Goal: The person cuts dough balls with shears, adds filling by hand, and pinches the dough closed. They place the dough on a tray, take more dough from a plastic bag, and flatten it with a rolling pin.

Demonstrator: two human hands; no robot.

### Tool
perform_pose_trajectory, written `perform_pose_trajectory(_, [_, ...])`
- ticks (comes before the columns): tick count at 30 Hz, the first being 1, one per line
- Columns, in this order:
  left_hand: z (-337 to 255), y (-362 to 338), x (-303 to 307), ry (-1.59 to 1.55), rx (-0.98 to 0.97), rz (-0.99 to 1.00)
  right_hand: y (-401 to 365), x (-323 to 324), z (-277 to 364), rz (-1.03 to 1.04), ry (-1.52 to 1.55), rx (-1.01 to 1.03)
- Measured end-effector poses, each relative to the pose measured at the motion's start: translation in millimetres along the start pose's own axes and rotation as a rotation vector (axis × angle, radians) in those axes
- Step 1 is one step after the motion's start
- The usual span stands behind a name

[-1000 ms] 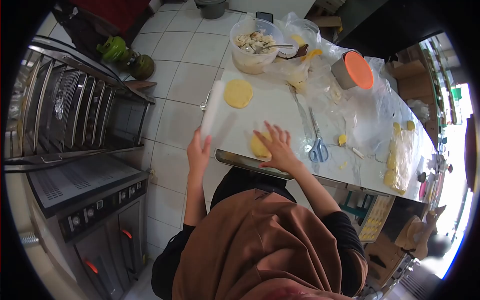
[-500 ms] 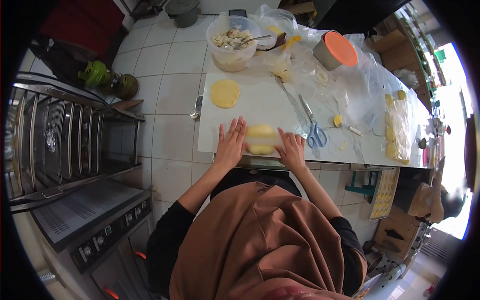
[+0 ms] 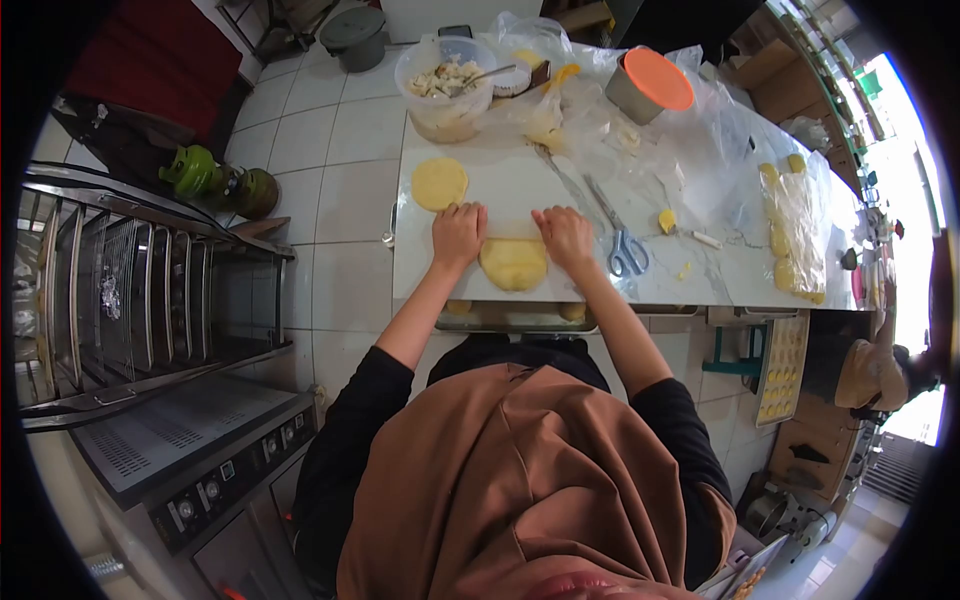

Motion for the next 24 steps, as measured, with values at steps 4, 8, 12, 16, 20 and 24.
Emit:
perform_pose_trajectory(4, [-16.6, 12.7, 19.8, -0.008, 0.061, 0.096, -1.6, 15.5, -3.2, 0.059, 0.004, -0.123])
perform_pose_trajectory(8, [-22.3, -24.4, 13.0, -0.036, 0.079, 0.219, -45.4, 28.3, 12.6, 0.111, -0.069, -0.045])
perform_pose_trajectory(12, [-41.9, -66.8, 30.3, -0.009, -0.14, 0.082, -83.5, 33.4, 25.7, 0.055, -0.063, 0.029])
perform_pose_trajectory(16, [-47.0, -88.5, 37.6, -0.048, -0.14, 0.12, -99.9, 44.2, 28.1, 0.04, 0.12, 0.142])
perform_pose_trajectory(20, [-36.3, -84.4, 30.5, -0.095, 0.065, 0.226, -86.0, 55.5, 37.8, 0.246, 0.438, 0.26])
perform_pose_trajectory(24, [-15.9, -81.3, 54.6, -0.092, 0.242, -0.048, -53.4, 53.3, 5.1, 0.09, 0.729, -0.245])
Point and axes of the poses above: each hand's wrist, its own y-axis towards the middle knuckle, its own x-axis out of the back of the hand, z = x × y, the point moved 7 cm from there along y, towards the middle knuckle, and after that the axes turned 6 degrees about -y, right-handed, at the moved point
